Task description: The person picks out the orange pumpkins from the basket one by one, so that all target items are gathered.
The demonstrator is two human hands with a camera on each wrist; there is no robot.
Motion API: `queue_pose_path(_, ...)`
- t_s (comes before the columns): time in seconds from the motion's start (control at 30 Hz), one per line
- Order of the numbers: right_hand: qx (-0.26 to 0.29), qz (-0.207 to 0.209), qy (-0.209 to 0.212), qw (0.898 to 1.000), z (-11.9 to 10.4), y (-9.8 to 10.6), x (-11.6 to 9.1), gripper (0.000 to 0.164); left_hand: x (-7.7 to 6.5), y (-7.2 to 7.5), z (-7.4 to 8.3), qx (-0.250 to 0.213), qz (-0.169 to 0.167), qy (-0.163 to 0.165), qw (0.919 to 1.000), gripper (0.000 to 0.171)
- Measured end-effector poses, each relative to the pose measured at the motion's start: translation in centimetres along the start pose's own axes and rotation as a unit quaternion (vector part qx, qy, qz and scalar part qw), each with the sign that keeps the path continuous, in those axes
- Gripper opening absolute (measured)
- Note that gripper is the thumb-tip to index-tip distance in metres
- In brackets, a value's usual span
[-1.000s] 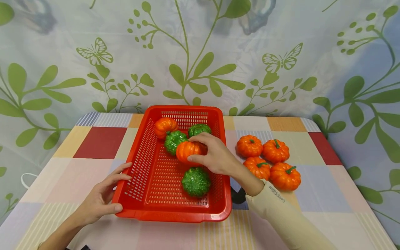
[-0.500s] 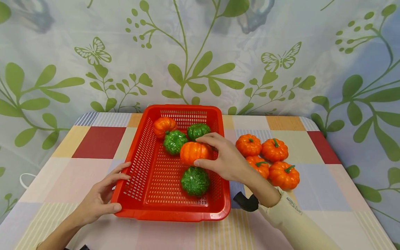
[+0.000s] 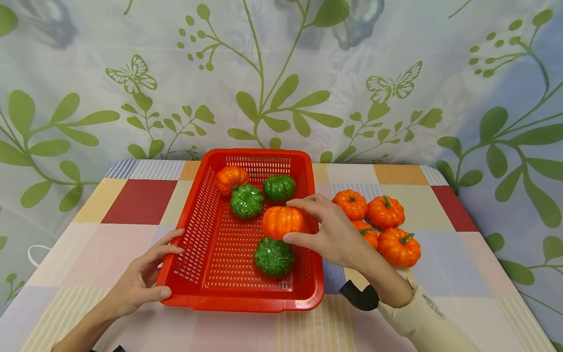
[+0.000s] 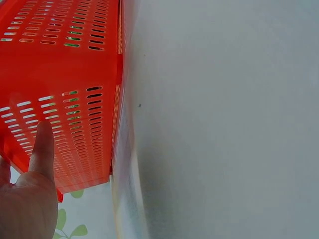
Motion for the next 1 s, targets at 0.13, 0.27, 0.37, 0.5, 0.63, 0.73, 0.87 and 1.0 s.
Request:
queue_pose_path(0.13,0.02,0.001,0.0,1.0,-0.1,0.1,-0.5,0.046,-0.1,0.0,-0.1,-0.001,-0.001,-0.002,1.0,0.058)
queue_pose_path(0.27,0.022,0.001,0.01,1.0,-0.2,0.2,-1.0,0.044,-0.2,0.0,-0.1,-0.002,0.001,-0.001,1.0,0.058)
queue_pose_path(0.37,0.017,0.008,0.017,1.0,-0.3,0.4,-1.4,0.044,-0.2,0.0,-0.1,-0.002,0.002,-0.002,1.0,0.058)
queue_pose_path(0.5,0.007,0.025,0.022,0.999,-0.5,0.5,-2.2,0.046,-0.2,0.0,-0.1,-0.005,0.003,-0.003,1.0,0.058)
queue_pose_path(0.63,0.013,0.035,0.028,0.999,-0.6,0.6,-3.0,0.05,-0.2,0.0,0.0,-0.005,0.003,-0.002,1.0,0.058)
queue_pose_path(0.73,0.041,0.033,0.034,0.998,-0.4,0.6,-3.5,0.052,-0.1,0.0,0.0,-0.003,0.004,-0.001,1.0,0.058)
queue_pose_path(0.87,0.078,0.026,0.042,0.996,-0.1,0.6,-4.2,0.054,-0.1,0.0,-0.1,0.0,0.003,-0.001,1.0,0.058)
queue_pose_path(1.0,0.088,0.025,0.042,0.995,0.2,0.6,-5.0,0.056,-0.1,0.0,0.0,0.002,0.004,0.001,1.0,0.058)
Point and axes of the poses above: each hand's wrist, its own x-axis towards the middle knuckle, its own y-axis out of the back of the hand, z = x × y, the point moved 3 cm from there along x, towards the middle knuckle, and after that the axes turned 6 degrees about -z, right-handed, at the moved point
